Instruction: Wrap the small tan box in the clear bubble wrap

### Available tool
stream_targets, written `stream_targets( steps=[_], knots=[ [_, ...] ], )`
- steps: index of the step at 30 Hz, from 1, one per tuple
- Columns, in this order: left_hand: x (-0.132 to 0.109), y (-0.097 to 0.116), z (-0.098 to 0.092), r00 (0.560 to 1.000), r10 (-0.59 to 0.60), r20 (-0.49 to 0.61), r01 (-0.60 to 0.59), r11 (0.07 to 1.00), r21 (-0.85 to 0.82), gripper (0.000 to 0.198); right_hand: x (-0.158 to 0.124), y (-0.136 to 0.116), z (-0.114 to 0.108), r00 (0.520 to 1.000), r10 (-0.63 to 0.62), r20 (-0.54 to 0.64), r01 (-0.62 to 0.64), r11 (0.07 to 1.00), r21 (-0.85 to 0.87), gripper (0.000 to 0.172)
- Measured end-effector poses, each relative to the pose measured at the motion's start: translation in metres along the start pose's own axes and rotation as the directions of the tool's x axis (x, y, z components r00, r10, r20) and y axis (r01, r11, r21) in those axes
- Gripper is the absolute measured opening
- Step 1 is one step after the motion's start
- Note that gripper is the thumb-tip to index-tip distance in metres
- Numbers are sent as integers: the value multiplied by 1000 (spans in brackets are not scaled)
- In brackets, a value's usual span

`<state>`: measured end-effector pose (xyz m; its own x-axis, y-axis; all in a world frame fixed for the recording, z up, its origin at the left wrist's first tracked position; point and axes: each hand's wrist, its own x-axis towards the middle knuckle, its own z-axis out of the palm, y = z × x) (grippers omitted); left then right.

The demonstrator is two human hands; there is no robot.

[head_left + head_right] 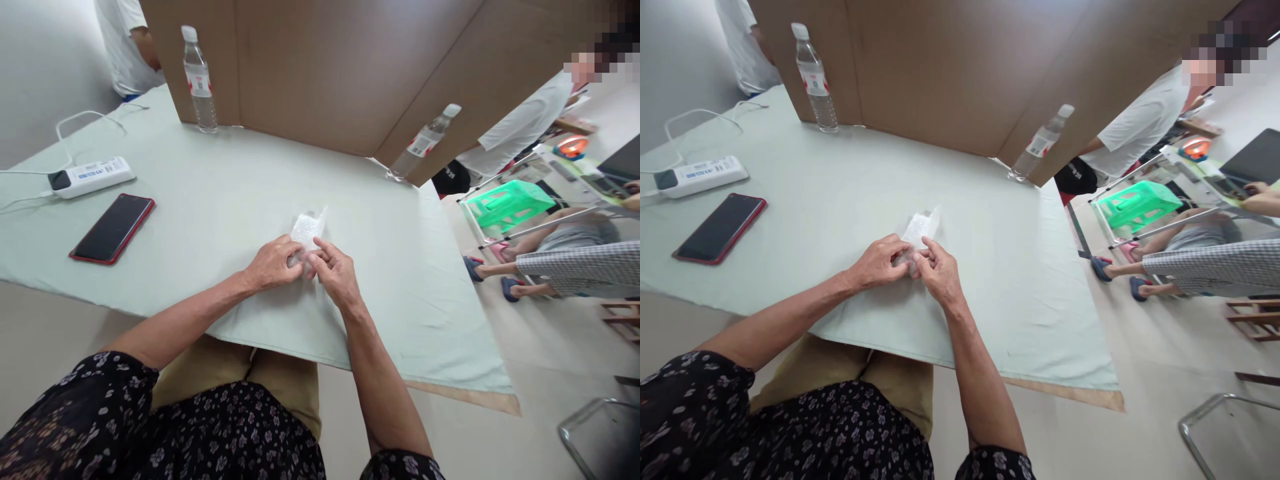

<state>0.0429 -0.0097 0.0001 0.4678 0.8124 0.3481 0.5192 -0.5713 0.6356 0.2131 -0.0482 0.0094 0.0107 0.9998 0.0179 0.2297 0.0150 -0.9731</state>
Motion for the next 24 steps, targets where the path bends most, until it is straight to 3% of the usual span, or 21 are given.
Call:
stream_targets(
  steps=[5, 8, 13, 20, 24],
  knots=[
    [1, -2, -4, 999, -35, 2, 35, 987, -156, 34, -2, -2, -4, 992, -35, 118, 36, 999, -10, 57],
    [3, -1, -5, 997, -83, 8, 82, 973, -216, 34, -1, 4, -4, 987, -95, 133, 113, 984, -136, 56],
    [5, 3, -2, 989, -150, -5, 148, 977, -154, 28, -2, 9, -6, 968, -183, 172, 225, 936, -269, 61],
    [7, 2, 0, 991, -136, -2, 134, 980, -147, 23, -3, 5, -2, 967, -192, 169, 231, 938, -256, 66],
    [6, 0, -2, 986, -161, 41, 166, 970, -176, 30, -2, 1, -7, 965, -176, 196, 207, 966, -156, 63]
  ],
)
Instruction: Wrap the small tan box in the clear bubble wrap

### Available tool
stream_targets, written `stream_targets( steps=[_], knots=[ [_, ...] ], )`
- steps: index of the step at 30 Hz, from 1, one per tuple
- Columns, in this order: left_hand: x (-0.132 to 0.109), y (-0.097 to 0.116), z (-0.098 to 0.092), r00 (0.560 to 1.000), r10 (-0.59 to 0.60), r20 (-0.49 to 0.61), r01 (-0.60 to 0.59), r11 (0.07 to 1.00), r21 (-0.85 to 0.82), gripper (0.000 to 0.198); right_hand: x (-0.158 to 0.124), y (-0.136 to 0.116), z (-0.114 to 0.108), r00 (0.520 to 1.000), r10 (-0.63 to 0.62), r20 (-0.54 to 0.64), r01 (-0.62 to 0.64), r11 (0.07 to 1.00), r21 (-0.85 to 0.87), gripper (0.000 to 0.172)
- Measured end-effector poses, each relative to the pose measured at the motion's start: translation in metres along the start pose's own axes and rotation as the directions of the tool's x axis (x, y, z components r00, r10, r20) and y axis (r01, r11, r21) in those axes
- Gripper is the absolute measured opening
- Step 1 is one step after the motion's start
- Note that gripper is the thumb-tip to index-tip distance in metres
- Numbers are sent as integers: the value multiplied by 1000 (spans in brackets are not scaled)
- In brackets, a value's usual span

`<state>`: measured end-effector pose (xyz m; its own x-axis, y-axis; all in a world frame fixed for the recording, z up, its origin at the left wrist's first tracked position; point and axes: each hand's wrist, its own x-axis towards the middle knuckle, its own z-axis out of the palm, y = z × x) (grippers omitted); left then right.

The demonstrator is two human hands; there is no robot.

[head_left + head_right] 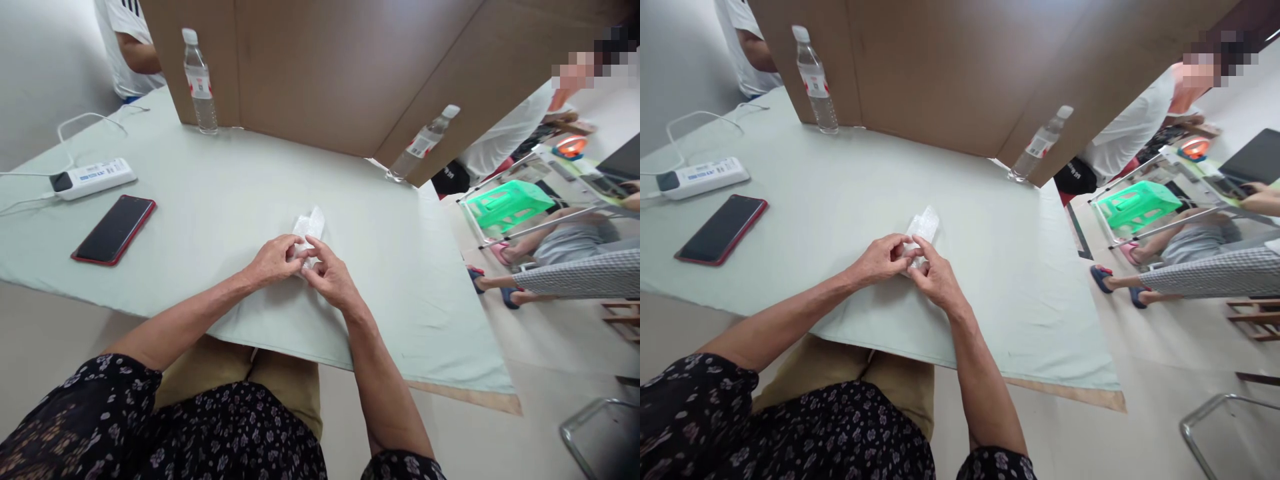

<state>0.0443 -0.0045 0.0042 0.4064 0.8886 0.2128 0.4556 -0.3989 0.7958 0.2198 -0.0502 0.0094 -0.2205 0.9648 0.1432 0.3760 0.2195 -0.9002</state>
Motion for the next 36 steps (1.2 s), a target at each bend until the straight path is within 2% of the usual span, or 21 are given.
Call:
stream_targets(
  steps=[2, 4, 6, 8, 11, 15, 18, 21, 24, 29, 33, 36],
  knots=[
    [-1, 0, -1, 1000, -22, 17, 23, 1000, -8, 38, 0, -2, -9, 1000, 28, -10, -27, 995, 91, 53],
    [-1, 1, -2, 999, -38, 25, 38, 999, 1, 43, 1, -4, -19, 991, 83, -109, -66, 986, 152, 43],
    [-1, 2, -2, 998, -49, 29, 49, 999, 16, 42, 2, -6, -29, 960, 141, -241, -104, 982, 159, 37],
    [-1, 3, -3, 998, -58, 31, 57, 998, 23, 41, 4, -6, -36, 942, 175, -285, -147, 982, 117, 33],
    [-1, 3, -2, 997, -66, 33, 65, 998, 23, 42, 11, -5, -40, 955, 183, -233, -190, 982, -6, 34],
    [-2, 2, -1, 997, -70, 37, 70, 998, 6, 52, 29, -4, -37, 985, 103, -138, -140, 946, -294, 45],
    [-1, 2, -1, 997, -66, 44, 66, 998, 7, 54, 47, -10, -33, 994, 103, 40, -60, 809, -584, 53],
    [1, 1, -1, 997, -64, 49, 61, 996, 57, 37, 62, -19, -31, 967, 201, 155, -3, 618, -786, 49],
    [3, 1, -2, 994, -72, 76, 65, 994, 89, 18, 70, -27, -32, 957, 231, 176, 27, 533, -846, 45],
    [4, 2, -3, 992, -82, 101, 72, 993, 96, 14, 71, -37, -32, 938, 215, 273, 130, 512, -849, 63],
    [3, 4, -4, 991, -84, 108, 72, 991, 111, 22, 76, -46, -29, 885, 295, 359, 209, 437, -875, 46],
    [3, 4, -5, 990, -92, 104, 82, 992, 97, 27, 81, -52, -30, 886, 339, 315, 191, 352, -916, 35]
  ],
)
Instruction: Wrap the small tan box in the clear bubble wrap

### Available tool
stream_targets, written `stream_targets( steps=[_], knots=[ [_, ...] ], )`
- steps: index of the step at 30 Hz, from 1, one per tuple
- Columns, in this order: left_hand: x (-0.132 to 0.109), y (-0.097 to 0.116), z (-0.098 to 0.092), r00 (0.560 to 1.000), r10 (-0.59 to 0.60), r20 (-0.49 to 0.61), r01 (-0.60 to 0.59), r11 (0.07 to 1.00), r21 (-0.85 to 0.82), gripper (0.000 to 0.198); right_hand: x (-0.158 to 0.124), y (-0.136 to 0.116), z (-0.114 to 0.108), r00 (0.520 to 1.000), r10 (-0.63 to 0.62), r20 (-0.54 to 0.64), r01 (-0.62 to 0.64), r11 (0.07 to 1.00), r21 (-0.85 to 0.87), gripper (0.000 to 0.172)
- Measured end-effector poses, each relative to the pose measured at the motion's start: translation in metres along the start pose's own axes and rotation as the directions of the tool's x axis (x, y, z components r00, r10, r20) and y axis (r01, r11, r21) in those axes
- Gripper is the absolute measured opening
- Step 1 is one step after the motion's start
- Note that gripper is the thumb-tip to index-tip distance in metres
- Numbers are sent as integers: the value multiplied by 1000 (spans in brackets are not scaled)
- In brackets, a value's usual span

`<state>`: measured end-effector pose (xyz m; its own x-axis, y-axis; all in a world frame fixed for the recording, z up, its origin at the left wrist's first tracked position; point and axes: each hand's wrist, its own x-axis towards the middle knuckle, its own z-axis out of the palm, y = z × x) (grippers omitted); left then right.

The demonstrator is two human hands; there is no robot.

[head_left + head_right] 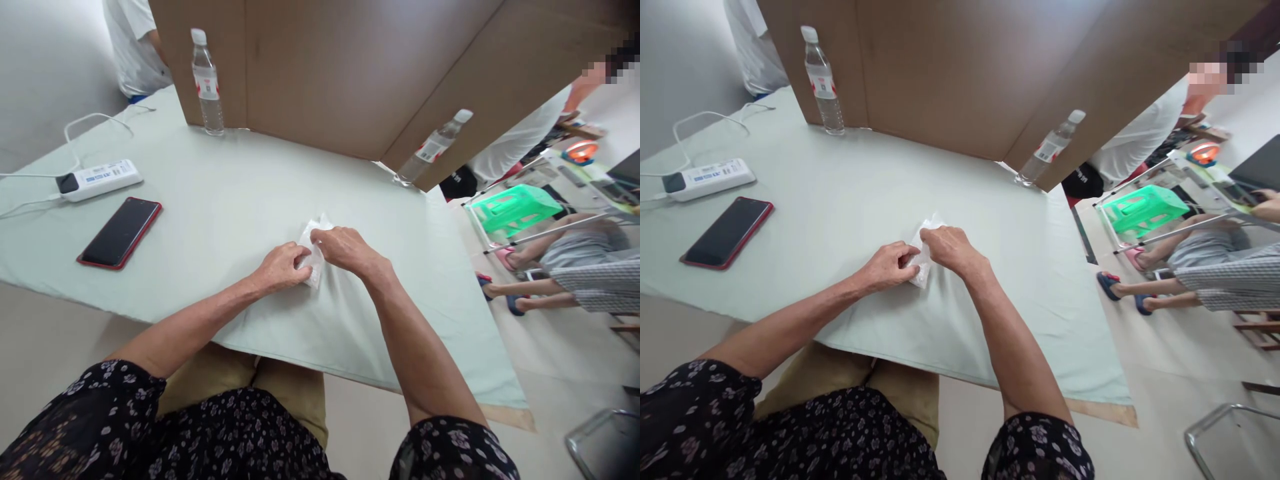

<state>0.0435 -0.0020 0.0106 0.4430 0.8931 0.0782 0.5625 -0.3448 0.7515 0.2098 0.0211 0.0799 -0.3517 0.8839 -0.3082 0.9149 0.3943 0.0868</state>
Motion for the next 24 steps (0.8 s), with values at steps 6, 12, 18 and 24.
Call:
stream_targets(
  steps=[6, 12, 18, 24],
  knots=[
    [-1, -2, 1, 1000, 5, 6, -5, 1000, -14, 41, 11, 6, 1, 993, 54, -105, -54, 999, -4, 31],
    [-4, -4, 2, 995, 103, -4, -102, 993, 63, 46, 25, 7, 20, 995, 22, -93, -9, 990, 142, 30],
    [0, -3, 6, 998, 68, -7, -67, 995, 77, 39, 7, 30, 50, 842, 411, -350, -180, 826, 535, 45],
    [0, -7, 6, 997, 69, -18, -68, 996, 57, 39, 13, 39, 80, 822, 553, -139, -132, 421, 897, 51]
  ],
)
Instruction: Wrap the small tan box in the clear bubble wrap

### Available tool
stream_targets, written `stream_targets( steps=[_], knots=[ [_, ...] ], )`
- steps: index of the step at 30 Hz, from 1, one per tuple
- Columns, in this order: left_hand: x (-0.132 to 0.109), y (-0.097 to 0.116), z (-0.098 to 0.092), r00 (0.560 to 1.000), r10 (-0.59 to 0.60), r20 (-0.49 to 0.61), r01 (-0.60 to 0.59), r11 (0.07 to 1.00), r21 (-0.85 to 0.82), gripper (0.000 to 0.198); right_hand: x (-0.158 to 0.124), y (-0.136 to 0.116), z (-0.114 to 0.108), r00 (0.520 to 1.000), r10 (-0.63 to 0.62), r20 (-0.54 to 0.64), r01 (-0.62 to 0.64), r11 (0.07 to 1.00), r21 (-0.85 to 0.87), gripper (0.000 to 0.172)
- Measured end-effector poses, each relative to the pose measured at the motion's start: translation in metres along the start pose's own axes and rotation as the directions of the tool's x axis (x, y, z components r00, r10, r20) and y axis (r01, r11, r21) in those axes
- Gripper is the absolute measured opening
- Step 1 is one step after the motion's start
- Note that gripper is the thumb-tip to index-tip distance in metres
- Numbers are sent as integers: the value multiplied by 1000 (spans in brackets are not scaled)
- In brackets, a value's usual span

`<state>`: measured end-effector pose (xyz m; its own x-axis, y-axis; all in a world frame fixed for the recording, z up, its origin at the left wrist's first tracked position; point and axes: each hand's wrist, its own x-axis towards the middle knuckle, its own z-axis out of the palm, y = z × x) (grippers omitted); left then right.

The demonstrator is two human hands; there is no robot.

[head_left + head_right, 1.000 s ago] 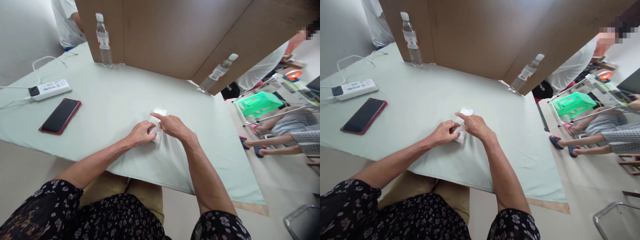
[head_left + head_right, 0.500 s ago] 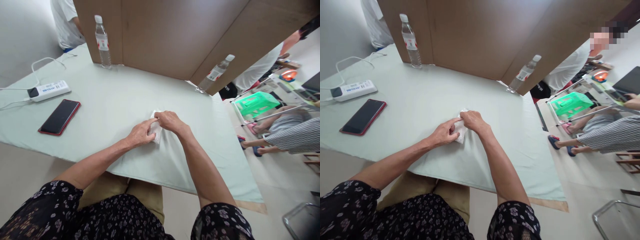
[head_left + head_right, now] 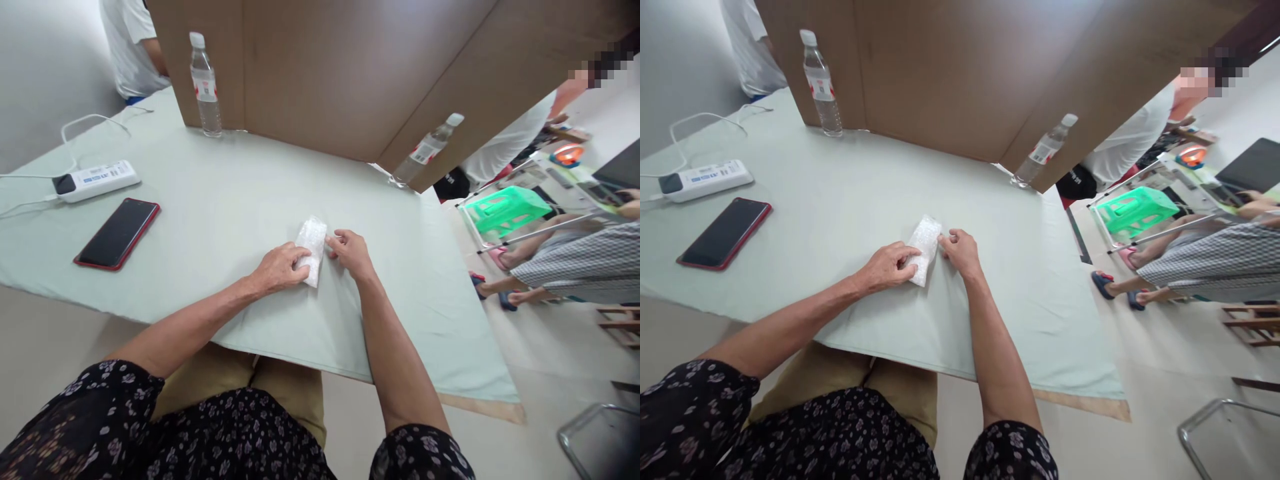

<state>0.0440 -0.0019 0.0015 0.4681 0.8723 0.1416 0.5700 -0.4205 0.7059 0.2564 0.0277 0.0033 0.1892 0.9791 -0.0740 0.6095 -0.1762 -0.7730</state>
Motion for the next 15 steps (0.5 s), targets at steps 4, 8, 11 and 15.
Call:
stream_targets(
  steps=[4, 8, 11, 15],
  knots=[
    [-1, -2, 0, 1000, 18, 6, -18, 1000, 3, 38, 4, -3, 16, 998, -10, 70, 1, 992, 129, 44],
    [-1, -3, 0, 1000, 21, -1, -21, 1000, 2, 37, 1, -9, 25, 992, -70, 101, 41, 962, 271, 29],
    [0, -2, -1, 1000, 10, 2, -10, 1000, -15, 36, -6, -13, 27, 989, -133, 70, 94, 910, 403, 28],
    [0, 2, -4, 999, -46, 25, 48, 997, -61, 36, -21, -19, 22, 977, -210, 29, 170, 856, 488, 26]
  ],
)
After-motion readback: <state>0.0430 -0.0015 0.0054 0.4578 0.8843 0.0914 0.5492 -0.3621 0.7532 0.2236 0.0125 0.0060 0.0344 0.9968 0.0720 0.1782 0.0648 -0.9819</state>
